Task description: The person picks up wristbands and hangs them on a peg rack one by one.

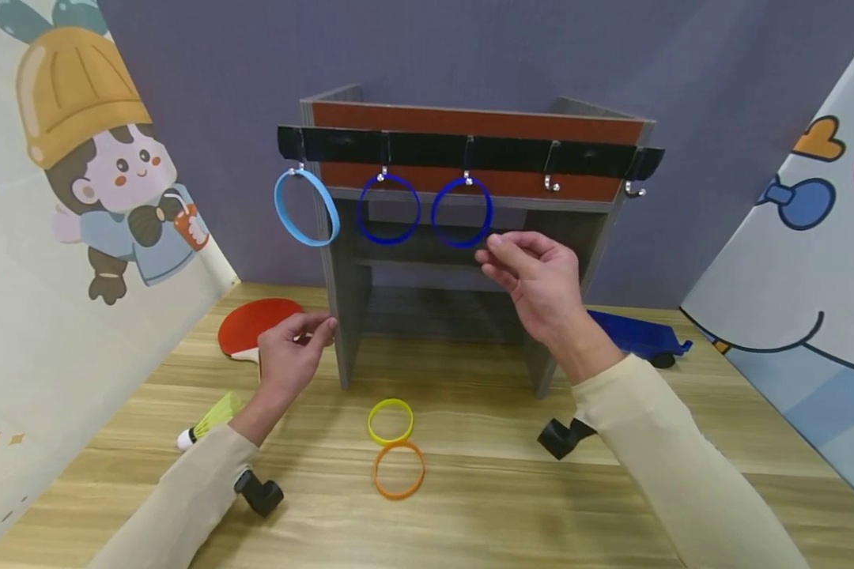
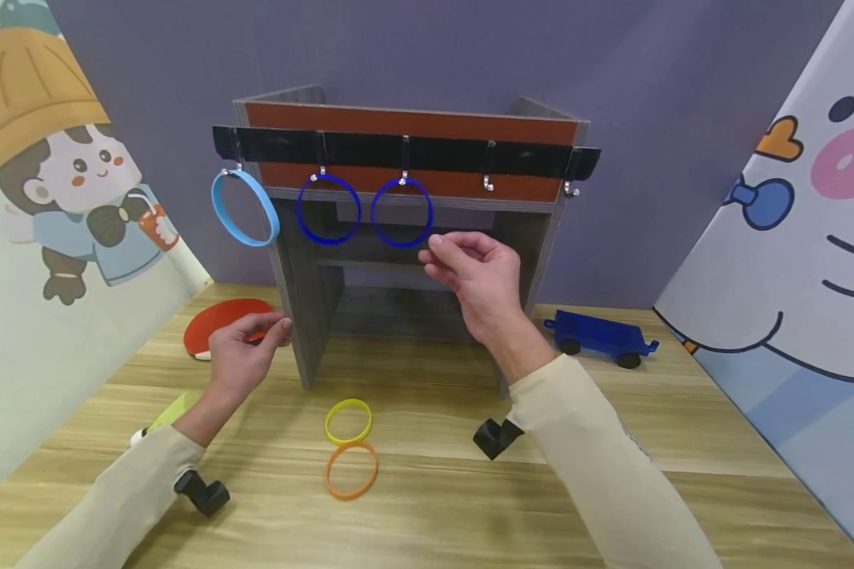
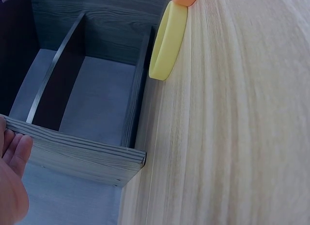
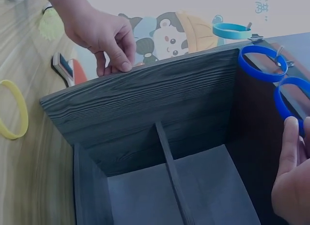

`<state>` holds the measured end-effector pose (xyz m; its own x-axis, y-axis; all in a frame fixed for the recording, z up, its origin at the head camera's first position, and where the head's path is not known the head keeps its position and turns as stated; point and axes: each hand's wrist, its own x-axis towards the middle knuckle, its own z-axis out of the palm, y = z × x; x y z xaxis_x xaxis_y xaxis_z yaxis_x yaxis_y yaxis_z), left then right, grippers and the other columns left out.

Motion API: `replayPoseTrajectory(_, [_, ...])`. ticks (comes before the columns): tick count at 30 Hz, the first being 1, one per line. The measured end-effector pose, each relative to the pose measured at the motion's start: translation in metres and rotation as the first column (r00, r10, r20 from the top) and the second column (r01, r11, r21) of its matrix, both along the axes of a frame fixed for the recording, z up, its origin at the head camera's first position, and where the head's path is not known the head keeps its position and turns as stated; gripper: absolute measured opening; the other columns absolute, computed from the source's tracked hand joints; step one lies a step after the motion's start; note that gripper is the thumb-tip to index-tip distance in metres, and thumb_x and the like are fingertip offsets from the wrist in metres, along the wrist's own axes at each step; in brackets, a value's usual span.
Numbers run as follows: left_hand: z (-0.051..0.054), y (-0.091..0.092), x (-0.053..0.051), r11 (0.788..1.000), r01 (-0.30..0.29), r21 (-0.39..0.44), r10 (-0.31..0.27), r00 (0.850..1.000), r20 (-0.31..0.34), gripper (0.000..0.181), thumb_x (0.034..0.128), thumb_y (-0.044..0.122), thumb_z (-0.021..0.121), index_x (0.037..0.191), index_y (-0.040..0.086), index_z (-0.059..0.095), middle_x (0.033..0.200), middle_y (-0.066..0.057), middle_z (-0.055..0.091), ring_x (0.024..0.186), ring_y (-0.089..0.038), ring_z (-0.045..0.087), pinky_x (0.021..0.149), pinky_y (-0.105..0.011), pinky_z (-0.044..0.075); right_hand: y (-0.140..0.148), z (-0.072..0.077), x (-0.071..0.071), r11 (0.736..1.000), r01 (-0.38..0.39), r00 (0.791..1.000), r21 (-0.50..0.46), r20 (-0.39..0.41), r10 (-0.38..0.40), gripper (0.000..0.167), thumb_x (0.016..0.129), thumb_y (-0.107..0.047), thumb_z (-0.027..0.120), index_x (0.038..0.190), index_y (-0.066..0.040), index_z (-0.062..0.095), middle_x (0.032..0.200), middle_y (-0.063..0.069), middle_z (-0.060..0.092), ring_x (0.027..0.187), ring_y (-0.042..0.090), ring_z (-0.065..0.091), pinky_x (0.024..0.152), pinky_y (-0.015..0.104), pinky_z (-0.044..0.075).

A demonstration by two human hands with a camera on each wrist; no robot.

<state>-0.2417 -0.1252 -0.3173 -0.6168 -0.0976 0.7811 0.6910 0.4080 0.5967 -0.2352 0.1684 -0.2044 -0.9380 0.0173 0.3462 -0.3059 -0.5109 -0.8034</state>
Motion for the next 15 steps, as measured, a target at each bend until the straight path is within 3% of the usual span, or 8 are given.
replayPoseTrajectory(6, [-0.001,0.0,-0.001,1.0,0.007,-0.004,-0.007,1.0,-0.014,0.008,0.0792,-0.008,0.071,0.087,-0.009,0.07,0.071,-0.018,0.067,0.059,-0.027,0.064,0.06,-0.013,0.049,0.005,-0.009,0.005,0.997,0.008,1.0,0.071,0.008,-0.008,0.015,0.079,-0.006,0.076,0.089,0.002,0.07,0.089,0.017,0.069,0.077,0.024,0.069,0.073,0.032,0.055])
replayPoseTrajectory(15, [-0.002,0.001,-0.002,1.0,0.005,0.001,-0.005,1.0,-0.012,0.007,0.0791,-0.009,0.071,0.086,-0.01,0.07,0.071,-0.018,0.067,0.059,-0.028,0.064,0.059,-0.012,0.049,0.005,-0.03,0.014,0.983,-0.049,0.999,0.178,-0.014,0.052,0.002,0.085,0.0,0.068,0.086,-0.001,0.069,0.086,0.015,0.069,0.076,0.023,0.069,0.072,0.034,0.055])
